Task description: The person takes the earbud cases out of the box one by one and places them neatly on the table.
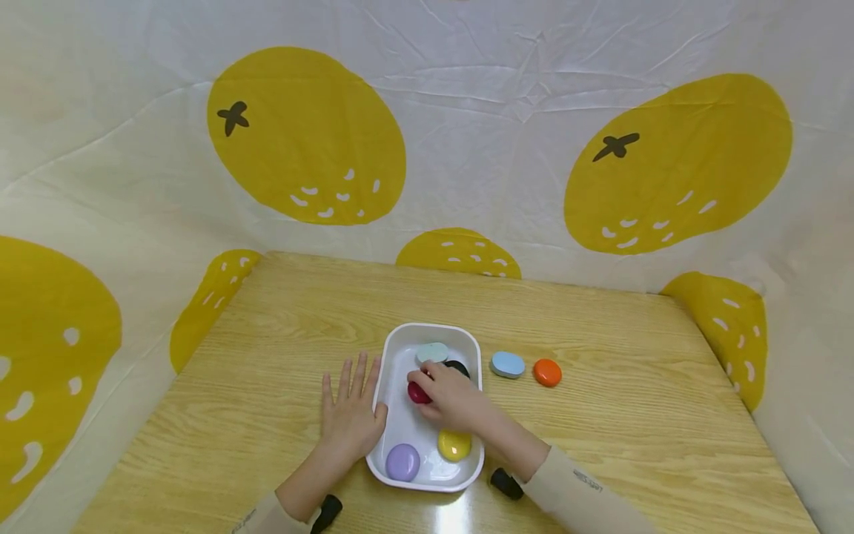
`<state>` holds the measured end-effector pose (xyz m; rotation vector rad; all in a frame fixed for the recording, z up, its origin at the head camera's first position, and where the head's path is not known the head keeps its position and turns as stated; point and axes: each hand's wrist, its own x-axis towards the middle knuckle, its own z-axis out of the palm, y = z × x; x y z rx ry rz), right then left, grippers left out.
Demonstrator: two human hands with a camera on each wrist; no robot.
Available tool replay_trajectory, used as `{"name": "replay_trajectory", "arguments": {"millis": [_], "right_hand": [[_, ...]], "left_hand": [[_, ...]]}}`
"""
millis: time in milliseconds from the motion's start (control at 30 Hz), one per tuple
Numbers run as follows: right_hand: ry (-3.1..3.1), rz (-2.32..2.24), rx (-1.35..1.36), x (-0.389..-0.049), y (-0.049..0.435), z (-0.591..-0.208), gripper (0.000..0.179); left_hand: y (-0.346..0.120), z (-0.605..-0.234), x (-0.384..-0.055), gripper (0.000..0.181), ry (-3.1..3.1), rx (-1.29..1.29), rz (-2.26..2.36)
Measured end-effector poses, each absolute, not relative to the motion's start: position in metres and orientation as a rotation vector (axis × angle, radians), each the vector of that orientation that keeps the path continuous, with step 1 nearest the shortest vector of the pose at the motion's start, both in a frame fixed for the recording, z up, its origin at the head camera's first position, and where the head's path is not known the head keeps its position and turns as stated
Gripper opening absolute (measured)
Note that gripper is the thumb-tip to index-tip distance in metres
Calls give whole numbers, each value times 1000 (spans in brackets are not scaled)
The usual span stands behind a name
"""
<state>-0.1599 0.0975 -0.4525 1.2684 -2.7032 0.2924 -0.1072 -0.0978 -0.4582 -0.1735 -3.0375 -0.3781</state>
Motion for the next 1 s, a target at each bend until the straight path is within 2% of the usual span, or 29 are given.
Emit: {"name": "replay_trajectory", "arguments": {"millis": [400, 767, 1000], "right_hand": [[-2772, 573, 714, -176, 193, -414, 42], [-2886, 677, 318, -166, 268, -419, 44], [-2961, 651, 214, -159, 296, -431, 46]], "left_hand": [[-98, -460, -106, 63, -3035, -171, -397], [-98, -459, -107, 64, -3034, -171, -403], [-97, -458, -107, 64, -3043, -163, -402]]}}
